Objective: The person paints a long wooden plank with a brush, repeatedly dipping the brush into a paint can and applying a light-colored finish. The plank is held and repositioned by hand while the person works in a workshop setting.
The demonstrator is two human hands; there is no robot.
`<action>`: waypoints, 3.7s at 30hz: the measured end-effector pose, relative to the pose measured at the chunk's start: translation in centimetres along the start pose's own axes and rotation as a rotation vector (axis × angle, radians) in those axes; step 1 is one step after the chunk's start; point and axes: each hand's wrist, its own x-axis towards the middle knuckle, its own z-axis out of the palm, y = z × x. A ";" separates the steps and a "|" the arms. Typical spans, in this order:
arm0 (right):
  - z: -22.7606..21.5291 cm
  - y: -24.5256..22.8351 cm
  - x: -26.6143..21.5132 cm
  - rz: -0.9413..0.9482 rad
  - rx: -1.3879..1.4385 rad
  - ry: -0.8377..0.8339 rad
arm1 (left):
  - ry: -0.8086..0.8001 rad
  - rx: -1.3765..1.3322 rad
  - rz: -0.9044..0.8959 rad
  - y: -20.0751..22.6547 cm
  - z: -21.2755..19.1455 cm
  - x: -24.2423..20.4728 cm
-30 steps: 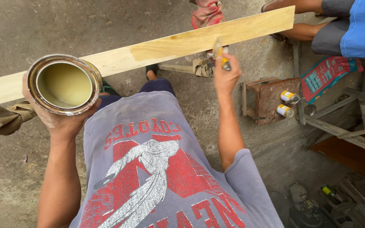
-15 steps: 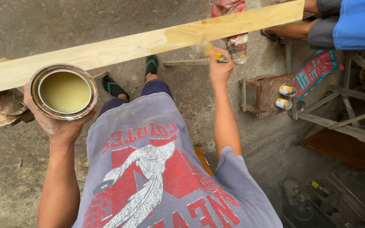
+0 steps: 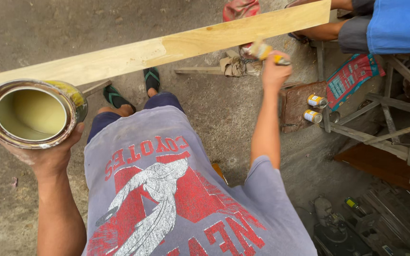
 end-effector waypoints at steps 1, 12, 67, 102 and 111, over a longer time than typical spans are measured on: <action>-0.9 1.5 2.2 -0.022 -0.024 0.062 | -0.004 0.059 0.011 0.2 0.4 0.1; 4.0 -5.5 -4.1 -0.056 0.038 -0.221 | -0.010 0.192 0.054 4.5 0.3 3.3; 12.1 -54.8 -26.7 -0.684 0.073 -0.806 | -0.085 0.063 0.392 -1.9 -11.6 11.3; 27.3 -38.8 -37.3 0.186 0.422 -0.697 | 0.005 0.012 0.141 -9.8 -25.9 11.1; 20.9 -31.4 -30.9 -0.010 0.013 -0.198 | 0.020 0.120 0.084 -8.7 -28.2 6.9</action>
